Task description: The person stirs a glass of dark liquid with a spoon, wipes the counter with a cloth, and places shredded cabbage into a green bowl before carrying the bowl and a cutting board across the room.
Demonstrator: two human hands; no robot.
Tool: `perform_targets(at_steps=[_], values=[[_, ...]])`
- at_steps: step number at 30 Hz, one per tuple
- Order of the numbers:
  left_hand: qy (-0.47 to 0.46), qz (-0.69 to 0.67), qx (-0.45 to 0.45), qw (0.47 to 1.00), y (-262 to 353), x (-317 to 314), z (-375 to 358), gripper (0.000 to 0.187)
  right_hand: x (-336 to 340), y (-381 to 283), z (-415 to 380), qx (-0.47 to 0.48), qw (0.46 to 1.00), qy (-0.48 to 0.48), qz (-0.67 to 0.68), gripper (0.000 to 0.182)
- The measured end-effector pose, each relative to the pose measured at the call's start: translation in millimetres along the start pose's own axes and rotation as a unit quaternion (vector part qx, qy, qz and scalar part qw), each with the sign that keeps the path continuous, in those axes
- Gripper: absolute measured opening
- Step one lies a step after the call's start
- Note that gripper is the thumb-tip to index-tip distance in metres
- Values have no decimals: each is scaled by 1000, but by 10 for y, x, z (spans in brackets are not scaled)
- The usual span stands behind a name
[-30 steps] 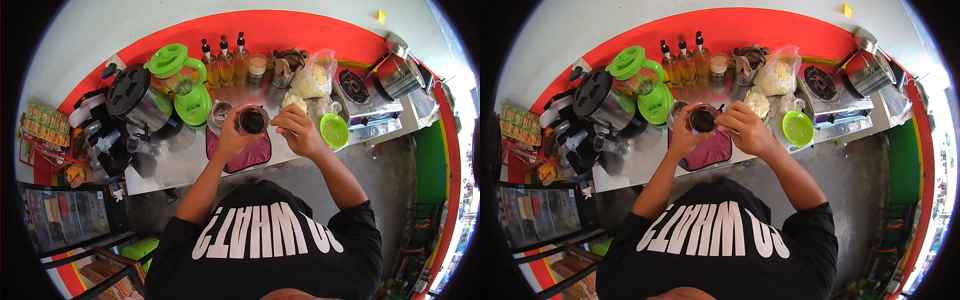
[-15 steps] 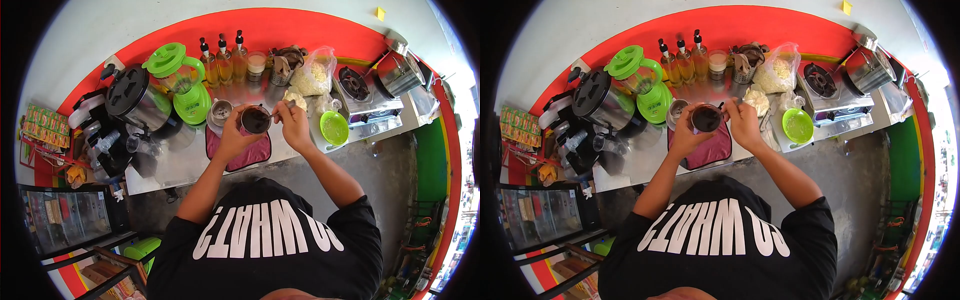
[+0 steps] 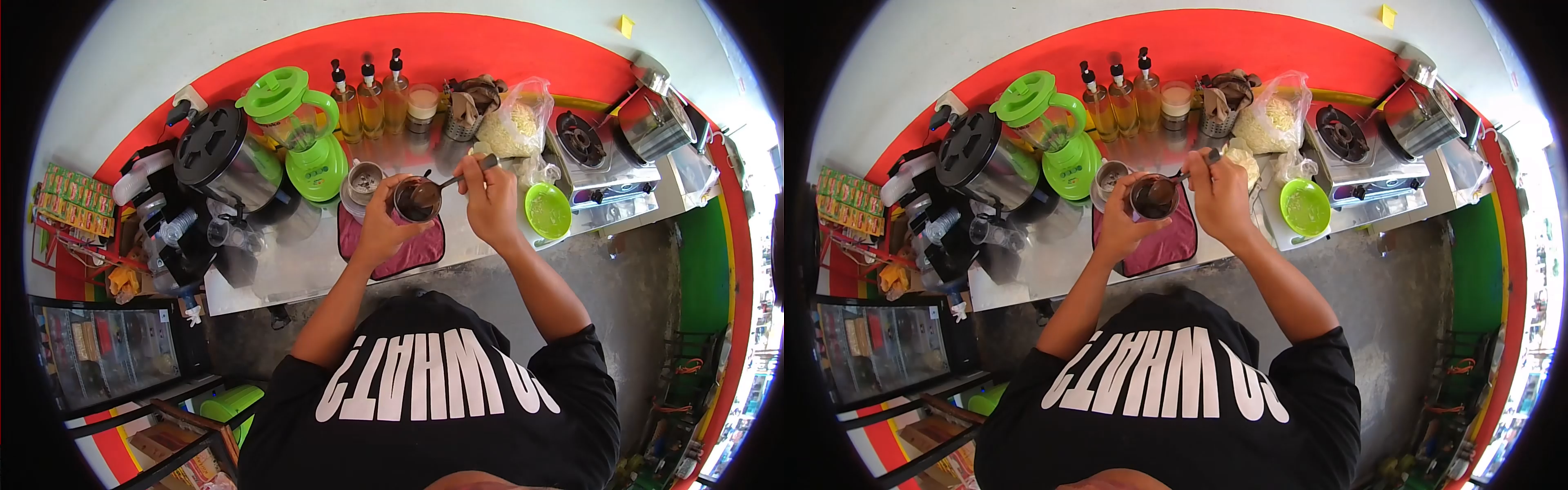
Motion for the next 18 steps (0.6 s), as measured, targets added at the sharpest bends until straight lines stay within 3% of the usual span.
perform_targets(at_steps=[1,2,4,5,7,8,10,14,18], values=[[2,5,-18,1000,-1,-5,0,85,-7,-137,7,93,992,0,-80,27],[3,10,-35,999,2,-11,-1,83,-34,-157,40,92,993,1,-81,27],[5,16,-28,999,-16,-24,-8,83,-138,-308,79,278,949,-11,-147,13],[10,23,-22,999,-24,-27,-7,83,-155,-354,77,278,949,-10,-148,13],[11,-6,-18,1000,-22,-27,-7,83,-240,-498,17,339,930,-109,-88,6],[12,-34,-13,999,-18,-19,-2,83,-220,-529,15,340,930,-109,-88,6],[12,-24,-30,999,6,6,14,82,-234,-567,-69,383,882,-268,-61,6],[13,10,-38,999,-14,58,-7,81,-29,-534,44,346,895,-280,-21,8],[10,23,-44,999,21,30,-48,80,-31,-423,48,295,933,-177,-105,12]])
Point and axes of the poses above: each hand's wrist, its own z-axis towards the middle knuckle, its own x-axis out of the back of the hand, y = z × x, the point moved 4 cm from there along z, towards the middle knuckle, and after that the axes turned 11 degrees about y, right-handed, at the moved point
